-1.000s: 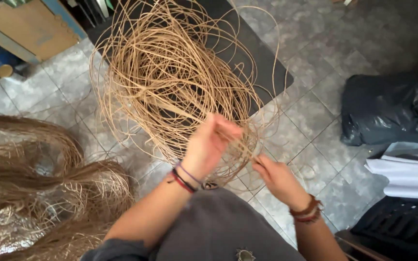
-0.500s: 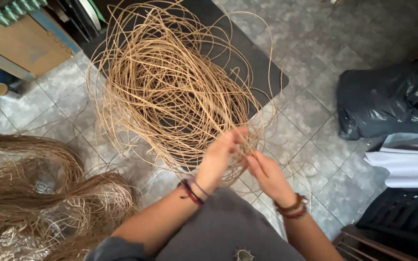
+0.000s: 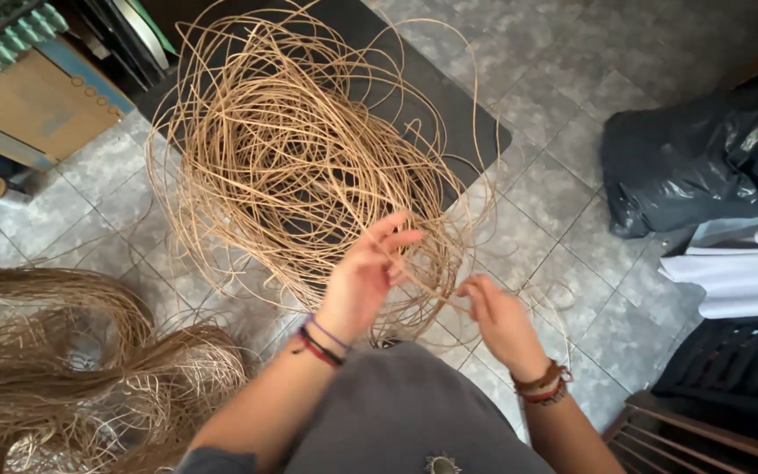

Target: Weaving and knotting natural fiber strands onto a circular frame to construct a large decorative object.

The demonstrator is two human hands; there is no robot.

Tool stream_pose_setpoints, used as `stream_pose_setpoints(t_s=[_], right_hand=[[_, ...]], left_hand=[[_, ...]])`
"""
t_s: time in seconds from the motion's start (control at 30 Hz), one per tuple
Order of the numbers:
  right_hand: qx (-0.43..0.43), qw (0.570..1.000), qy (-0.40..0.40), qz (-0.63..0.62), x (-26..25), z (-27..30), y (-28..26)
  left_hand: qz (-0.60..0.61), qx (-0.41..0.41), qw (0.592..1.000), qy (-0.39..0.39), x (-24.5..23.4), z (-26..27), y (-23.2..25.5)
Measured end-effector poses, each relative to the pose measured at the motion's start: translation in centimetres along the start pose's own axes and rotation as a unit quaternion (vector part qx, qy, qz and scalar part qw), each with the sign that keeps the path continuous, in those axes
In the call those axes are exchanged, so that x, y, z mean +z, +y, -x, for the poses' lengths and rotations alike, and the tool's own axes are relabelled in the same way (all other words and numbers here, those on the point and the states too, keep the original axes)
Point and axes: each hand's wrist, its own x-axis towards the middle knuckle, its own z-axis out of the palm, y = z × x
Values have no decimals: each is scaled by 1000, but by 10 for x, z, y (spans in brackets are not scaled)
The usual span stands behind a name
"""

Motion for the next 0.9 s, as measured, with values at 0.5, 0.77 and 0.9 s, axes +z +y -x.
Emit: stream_pose_setpoints(t_s=[0.5, 0.77, 0.9], right_hand=[[36, 902, 2, -429, -8, -24, -77], [-13, 958, 28, -284, -40, 20, -14], [53, 971, 90, -216, -53, 35, 32]], left_hand=[[-508, -186, 822, -179, 21, 22, -94], [-93, -56, 994, -26, 27, -22, -30], [-58, 66, 993, 79, 23, -30, 6]])
